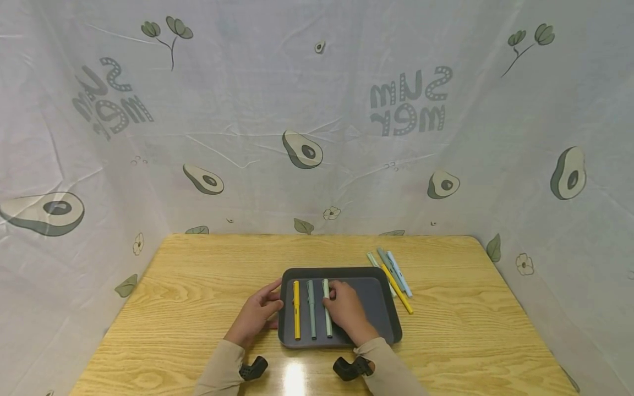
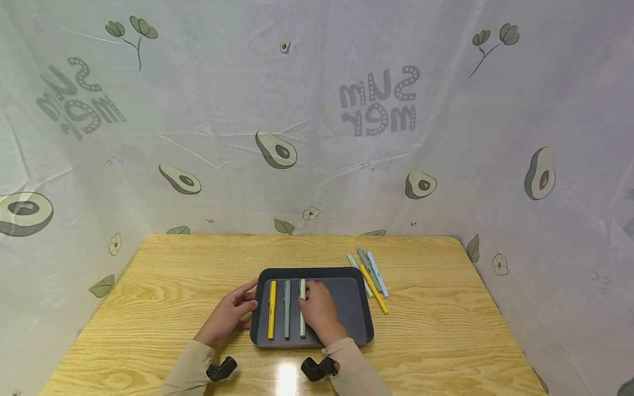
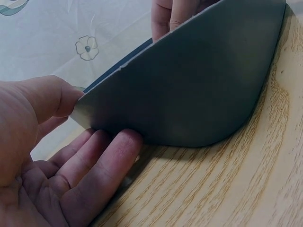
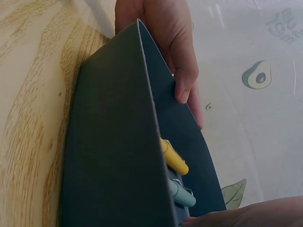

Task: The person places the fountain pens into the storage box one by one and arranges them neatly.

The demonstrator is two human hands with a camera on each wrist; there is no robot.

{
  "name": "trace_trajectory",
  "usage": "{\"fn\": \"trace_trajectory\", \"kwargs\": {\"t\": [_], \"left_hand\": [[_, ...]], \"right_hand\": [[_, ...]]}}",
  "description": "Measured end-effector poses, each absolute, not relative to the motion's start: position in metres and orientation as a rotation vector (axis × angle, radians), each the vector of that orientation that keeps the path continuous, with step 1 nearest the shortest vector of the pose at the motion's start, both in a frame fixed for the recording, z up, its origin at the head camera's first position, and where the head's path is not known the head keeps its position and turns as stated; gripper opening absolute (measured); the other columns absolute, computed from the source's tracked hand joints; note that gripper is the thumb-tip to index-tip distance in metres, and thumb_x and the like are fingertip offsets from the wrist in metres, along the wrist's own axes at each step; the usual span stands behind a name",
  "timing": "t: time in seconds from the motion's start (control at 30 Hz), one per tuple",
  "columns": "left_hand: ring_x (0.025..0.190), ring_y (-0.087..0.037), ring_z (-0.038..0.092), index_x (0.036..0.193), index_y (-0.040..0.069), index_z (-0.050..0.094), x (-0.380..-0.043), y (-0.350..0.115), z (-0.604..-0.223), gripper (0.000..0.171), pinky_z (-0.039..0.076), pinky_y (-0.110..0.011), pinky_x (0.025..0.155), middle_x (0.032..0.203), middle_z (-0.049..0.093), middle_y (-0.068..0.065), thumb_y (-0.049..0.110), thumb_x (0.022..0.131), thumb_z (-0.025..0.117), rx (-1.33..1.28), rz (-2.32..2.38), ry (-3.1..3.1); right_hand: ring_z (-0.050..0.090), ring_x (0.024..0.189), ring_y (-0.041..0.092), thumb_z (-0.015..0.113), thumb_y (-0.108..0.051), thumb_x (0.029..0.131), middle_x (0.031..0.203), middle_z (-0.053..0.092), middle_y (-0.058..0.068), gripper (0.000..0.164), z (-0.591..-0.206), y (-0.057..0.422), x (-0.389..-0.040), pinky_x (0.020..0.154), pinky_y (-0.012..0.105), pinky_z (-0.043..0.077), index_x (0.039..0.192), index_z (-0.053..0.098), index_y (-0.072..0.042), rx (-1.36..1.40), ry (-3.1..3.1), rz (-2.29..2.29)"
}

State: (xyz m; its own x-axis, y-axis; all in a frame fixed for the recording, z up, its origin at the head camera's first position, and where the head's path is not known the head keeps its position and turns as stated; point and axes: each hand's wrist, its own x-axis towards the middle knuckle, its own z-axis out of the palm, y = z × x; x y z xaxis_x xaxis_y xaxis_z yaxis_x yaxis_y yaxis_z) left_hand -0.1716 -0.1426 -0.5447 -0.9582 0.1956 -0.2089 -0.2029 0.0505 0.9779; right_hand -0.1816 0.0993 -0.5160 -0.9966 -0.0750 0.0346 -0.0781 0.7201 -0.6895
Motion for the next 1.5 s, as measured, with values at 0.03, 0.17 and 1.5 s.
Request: {"fn": "trace_trajectory", "kwargs": {"t": [0.03, 0.17, 1.5], "left_hand": [[0.111, -0.026, 0.064, 0.159, 0.018, 0.044, -0.172, -0.142, -0.545, 0.06, 0.063, -0.044, 0.076, 0.14, 0.055, -0.021, 0.009, 0.102, 0.062, -0.009, 1.987, 2.045], [0.111, -0.027, 0.064, 0.159, 0.018, 0.044, -0.172, -0.142, -0.545, 0.06, 0.063, -0.044, 0.076, 0.14, 0.055, -0.021, 0.009, 0.102, 0.062, -0.007, 1.988, 2.049], [0.11, -0.026, 0.064, 0.158, 0.018, 0.045, -0.171, -0.143, -0.548, 0.059, 0.063, -0.043, 0.075, 0.138, 0.055, -0.021, 0.01, 0.102, 0.063, -0.01, 1.964, 2.085]], "right_hand": [[0.047, 0.076, 0.017, 0.076, -0.006, 0.091, 0.087, 0.053, 0.003, 0.029, -0.516, 0.099, -0.182, 0.065, 0.032, 0.042, 0.116, 0.067, 0.004, 0.131, -2.911, 1.163], [0.047, 0.075, 0.017, 0.076, -0.006, 0.091, 0.087, 0.053, 0.004, 0.029, -0.517, 0.1, -0.182, 0.065, 0.033, 0.042, 0.117, 0.066, 0.004, 0.141, -2.911, 1.162], [0.066, 0.087, 0.028, 0.065, -0.01, 0.099, 0.102, 0.066, 0.013, 0.029, -0.476, 0.246, -0.172, 0.067, 0.043, 0.054, 0.125, 0.066, 0.003, 0.038, -2.763, 0.76]]}}
